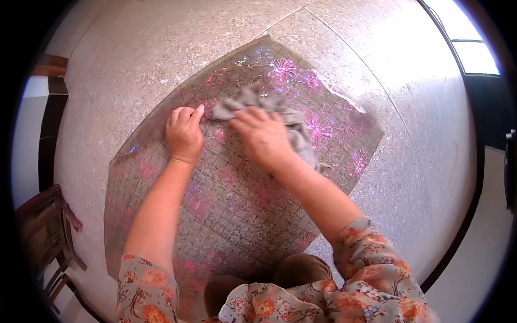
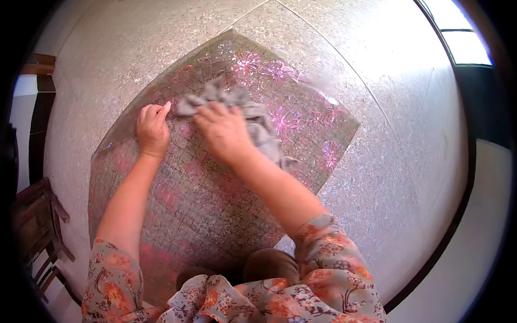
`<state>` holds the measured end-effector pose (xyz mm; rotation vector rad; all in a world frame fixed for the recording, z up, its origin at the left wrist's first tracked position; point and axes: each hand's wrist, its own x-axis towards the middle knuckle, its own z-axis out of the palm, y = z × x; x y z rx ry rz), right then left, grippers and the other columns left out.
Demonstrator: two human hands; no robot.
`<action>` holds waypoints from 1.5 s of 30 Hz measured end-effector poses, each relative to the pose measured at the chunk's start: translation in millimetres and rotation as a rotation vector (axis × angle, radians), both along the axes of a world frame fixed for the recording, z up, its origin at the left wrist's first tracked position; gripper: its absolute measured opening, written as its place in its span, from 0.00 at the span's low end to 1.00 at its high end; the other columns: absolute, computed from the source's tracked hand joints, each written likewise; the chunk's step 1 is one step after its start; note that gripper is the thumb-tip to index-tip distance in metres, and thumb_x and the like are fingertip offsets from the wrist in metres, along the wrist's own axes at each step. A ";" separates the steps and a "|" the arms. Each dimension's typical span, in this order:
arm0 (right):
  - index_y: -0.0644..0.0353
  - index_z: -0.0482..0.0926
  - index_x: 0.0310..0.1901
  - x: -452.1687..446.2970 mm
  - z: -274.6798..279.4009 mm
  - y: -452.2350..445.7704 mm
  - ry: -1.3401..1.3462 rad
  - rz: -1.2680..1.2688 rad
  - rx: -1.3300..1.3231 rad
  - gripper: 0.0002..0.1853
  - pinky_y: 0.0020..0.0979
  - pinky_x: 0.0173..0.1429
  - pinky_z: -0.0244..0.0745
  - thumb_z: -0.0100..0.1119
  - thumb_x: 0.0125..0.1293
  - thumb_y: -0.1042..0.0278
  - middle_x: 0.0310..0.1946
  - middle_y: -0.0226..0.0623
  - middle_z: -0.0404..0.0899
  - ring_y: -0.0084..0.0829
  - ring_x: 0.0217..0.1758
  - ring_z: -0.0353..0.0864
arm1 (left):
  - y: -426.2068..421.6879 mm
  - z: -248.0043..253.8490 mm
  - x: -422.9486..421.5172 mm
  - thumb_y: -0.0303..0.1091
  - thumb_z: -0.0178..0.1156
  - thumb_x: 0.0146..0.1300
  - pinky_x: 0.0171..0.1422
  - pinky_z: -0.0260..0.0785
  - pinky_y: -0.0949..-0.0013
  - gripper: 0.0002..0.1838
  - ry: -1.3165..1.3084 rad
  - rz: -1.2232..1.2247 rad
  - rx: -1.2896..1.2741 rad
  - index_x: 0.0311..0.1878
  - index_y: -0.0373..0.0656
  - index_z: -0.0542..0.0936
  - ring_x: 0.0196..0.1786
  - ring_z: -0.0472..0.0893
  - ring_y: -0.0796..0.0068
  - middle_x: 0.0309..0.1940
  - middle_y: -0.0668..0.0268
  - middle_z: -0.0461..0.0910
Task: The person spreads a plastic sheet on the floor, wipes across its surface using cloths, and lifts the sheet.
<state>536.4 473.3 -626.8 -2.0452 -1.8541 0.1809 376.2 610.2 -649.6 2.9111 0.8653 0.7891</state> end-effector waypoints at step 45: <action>0.58 0.76 0.50 70.1 1.0 38.6 -0.095 -0.226 0.084 0.21 0.43 0.56 0.63 0.56 0.52 0.72 0.55 0.38 0.74 0.43 0.58 0.70 | 140.8 -7.7 37.2 0.28 0.51 0.57 0.58 0.59 0.57 0.24 0.062 0.561 -0.106 0.59 0.46 0.68 0.54 0.69 0.58 0.49 0.62 0.72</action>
